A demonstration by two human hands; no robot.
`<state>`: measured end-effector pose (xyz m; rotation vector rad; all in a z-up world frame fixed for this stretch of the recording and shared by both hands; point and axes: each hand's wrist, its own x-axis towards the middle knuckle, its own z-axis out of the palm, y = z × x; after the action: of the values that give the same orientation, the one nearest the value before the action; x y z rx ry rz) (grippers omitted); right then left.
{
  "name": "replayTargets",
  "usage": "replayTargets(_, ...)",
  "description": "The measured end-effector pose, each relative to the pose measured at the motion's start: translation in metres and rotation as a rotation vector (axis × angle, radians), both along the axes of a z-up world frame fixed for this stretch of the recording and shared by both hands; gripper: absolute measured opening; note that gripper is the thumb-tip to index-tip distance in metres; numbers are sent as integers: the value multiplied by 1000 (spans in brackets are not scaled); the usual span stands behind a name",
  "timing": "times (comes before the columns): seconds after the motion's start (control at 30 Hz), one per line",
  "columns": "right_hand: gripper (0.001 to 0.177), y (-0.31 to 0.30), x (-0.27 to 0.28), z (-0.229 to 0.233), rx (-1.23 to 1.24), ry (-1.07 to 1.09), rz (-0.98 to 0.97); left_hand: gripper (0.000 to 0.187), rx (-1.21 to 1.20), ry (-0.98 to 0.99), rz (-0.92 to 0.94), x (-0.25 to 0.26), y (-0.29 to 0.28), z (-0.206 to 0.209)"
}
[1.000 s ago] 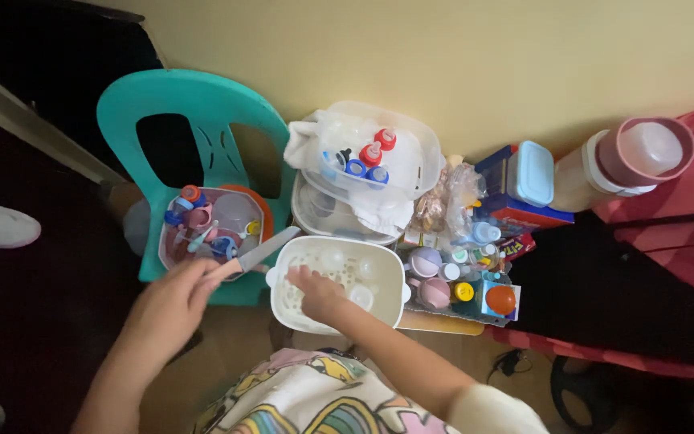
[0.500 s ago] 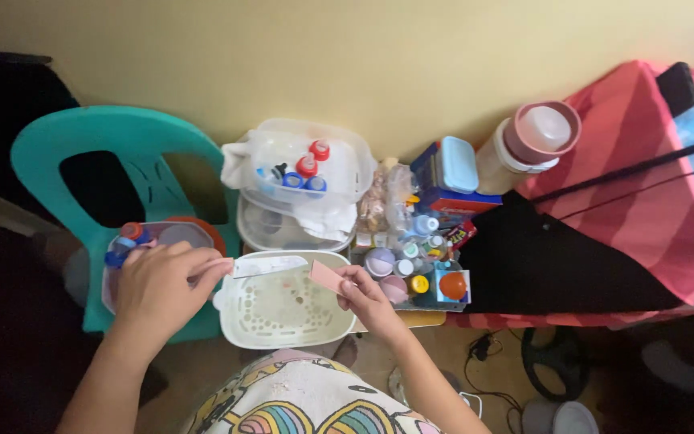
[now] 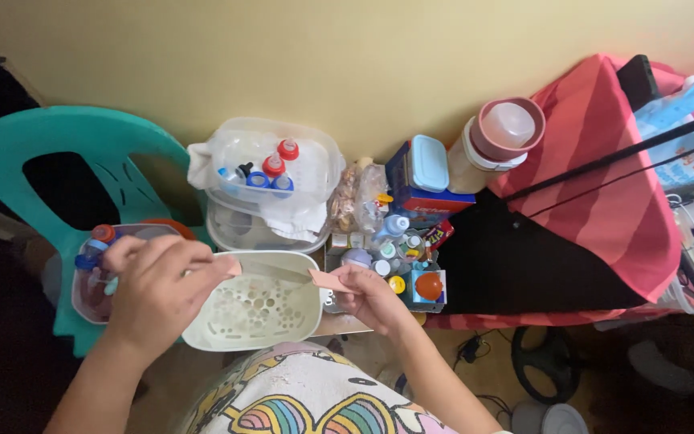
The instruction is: Cleaning and organizing baby bottles and accessories.
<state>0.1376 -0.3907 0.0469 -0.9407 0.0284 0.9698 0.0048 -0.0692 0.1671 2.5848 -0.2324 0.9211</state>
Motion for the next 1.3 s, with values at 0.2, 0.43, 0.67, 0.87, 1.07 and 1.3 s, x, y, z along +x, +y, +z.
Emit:
replayTargets(0.2,19,-9,7,12,33,143,38,29,106,-32,-18,-6,-16,19)
replayTargets(0.43,18,-13,15,11,131,123,85,27,108,-51,-9,-2,-24,24)
replayTargets(0.67,19,-4,17,25,66,137,43,30,186,-29,-10,0,-21,24)
replayTargets(0.87,21,-7,20,22,58,128,23,31,181,-60,-36,4,-18,15)
replayTargets(1.07,22,-4,7,41,57,172,72,30,167,-75,-45,5,-14,-16)
replayTargets(1.3,38,2,8,73,80,70,157,22,96,-59,54,3,-21,-17)
